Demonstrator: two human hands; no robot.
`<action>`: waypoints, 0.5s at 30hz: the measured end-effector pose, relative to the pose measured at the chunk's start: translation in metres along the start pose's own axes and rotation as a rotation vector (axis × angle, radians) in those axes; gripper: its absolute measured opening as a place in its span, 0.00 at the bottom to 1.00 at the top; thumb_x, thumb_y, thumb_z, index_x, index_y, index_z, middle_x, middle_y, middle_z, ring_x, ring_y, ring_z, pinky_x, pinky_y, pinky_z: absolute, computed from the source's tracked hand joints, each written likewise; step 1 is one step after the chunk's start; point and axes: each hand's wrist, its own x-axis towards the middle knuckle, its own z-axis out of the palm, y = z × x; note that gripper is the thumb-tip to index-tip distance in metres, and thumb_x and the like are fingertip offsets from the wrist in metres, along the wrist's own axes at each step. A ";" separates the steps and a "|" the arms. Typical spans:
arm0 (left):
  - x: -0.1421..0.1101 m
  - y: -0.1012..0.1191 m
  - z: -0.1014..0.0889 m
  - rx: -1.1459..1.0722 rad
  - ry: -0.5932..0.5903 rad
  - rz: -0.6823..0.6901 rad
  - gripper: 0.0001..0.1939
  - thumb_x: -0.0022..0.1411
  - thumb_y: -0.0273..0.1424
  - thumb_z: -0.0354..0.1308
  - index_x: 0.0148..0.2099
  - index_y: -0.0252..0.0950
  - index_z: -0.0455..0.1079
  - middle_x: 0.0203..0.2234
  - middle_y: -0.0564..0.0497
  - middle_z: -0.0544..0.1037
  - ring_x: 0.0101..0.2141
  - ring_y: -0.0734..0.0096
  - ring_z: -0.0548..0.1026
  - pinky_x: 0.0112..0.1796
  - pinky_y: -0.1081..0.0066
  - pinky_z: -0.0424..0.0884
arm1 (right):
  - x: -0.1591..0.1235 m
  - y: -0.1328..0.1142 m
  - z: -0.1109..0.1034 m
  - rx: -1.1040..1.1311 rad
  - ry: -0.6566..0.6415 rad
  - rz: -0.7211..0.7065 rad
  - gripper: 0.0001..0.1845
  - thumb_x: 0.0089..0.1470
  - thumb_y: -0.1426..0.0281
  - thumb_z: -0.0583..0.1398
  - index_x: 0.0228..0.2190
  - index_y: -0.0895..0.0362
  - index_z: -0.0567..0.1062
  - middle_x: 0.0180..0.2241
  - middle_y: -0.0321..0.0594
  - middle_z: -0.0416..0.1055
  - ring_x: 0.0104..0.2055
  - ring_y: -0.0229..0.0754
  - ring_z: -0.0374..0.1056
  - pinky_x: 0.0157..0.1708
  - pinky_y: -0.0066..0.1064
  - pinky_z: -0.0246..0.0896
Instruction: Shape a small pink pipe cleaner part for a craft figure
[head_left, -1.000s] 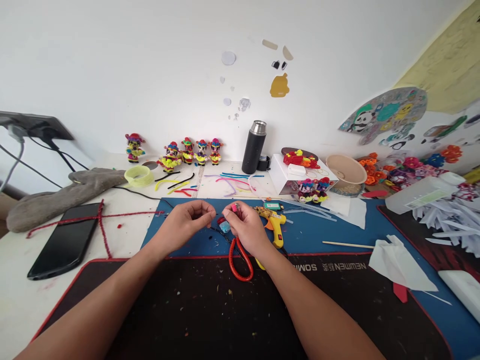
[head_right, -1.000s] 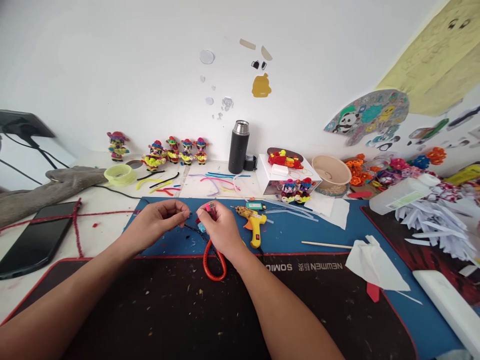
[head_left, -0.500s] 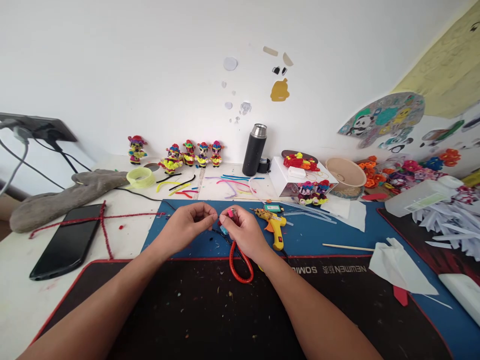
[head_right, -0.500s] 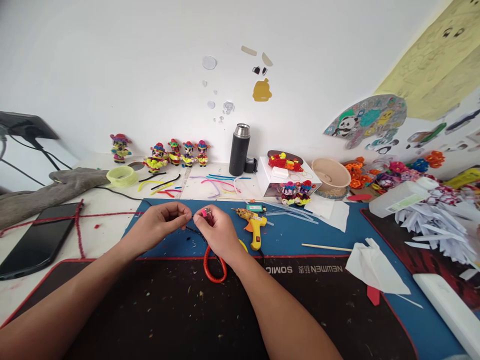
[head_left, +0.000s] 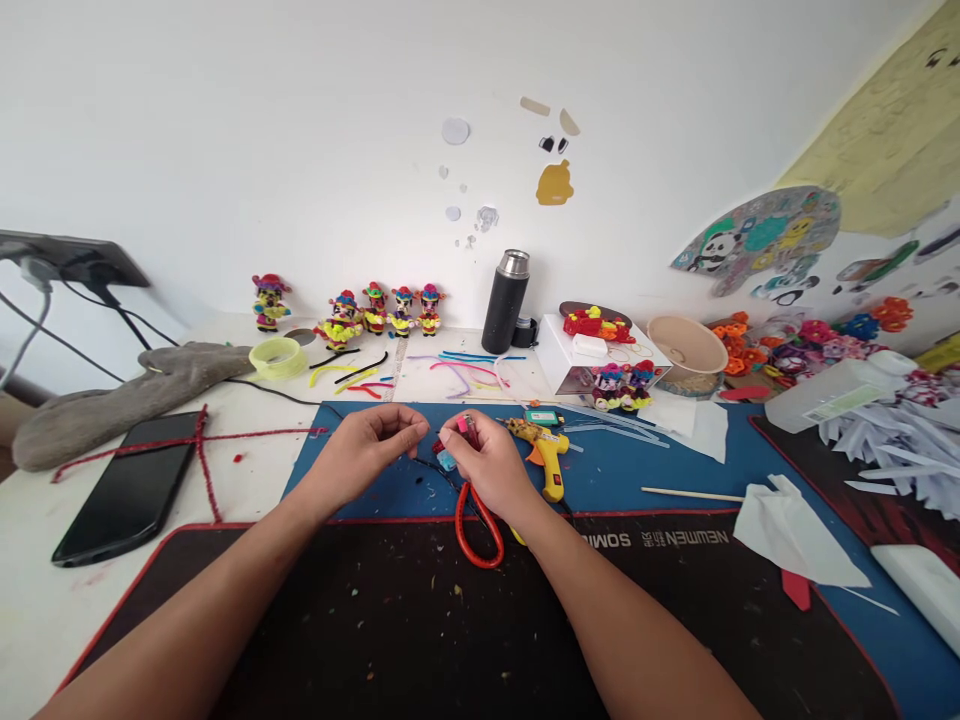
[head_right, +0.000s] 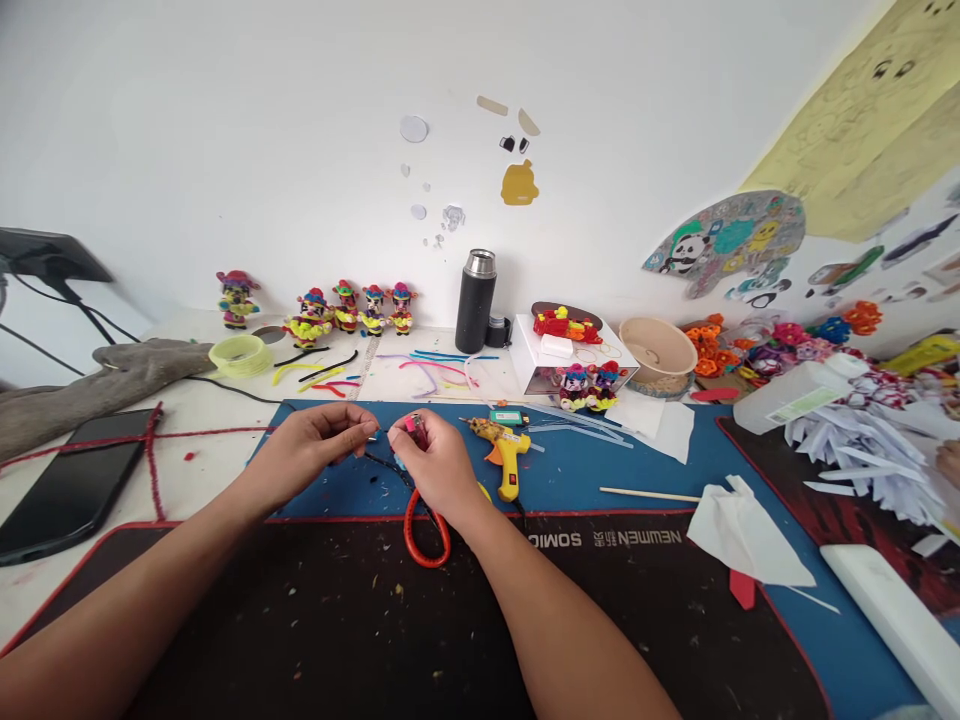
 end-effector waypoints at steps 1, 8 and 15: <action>0.000 0.000 0.000 -0.001 -0.003 0.002 0.24 0.60 0.55 0.63 0.34 0.37 0.75 0.24 0.52 0.77 0.26 0.69 0.70 0.27 0.72 0.67 | 0.000 0.000 0.000 -0.002 0.001 -0.002 0.13 0.61 0.57 0.63 0.33 0.54 0.72 0.22 0.28 0.60 0.21 0.35 0.52 0.20 0.28 0.48; -0.001 -0.002 0.001 0.002 -0.033 0.033 0.21 0.61 0.52 0.64 0.37 0.38 0.78 0.29 0.50 0.80 0.31 0.65 0.75 0.33 0.70 0.71 | 0.000 -0.001 0.001 -0.033 -0.006 -0.004 0.11 0.61 0.59 0.63 0.33 0.53 0.73 0.23 0.28 0.60 0.21 0.35 0.54 0.22 0.28 0.51; -0.001 -0.007 0.002 0.024 -0.061 0.063 0.17 0.64 0.48 0.63 0.38 0.38 0.77 0.30 0.51 0.80 0.32 0.65 0.75 0.35 0.69 0.70 | -0.001 0.000 0.001 -0.075 -0.013 -0.024 0.09 0.61 0.61 0.62 0.33 0.54 0.73 0.24 0.29 0.61 0.24 0.36 0.55 0.25 0.28 0.51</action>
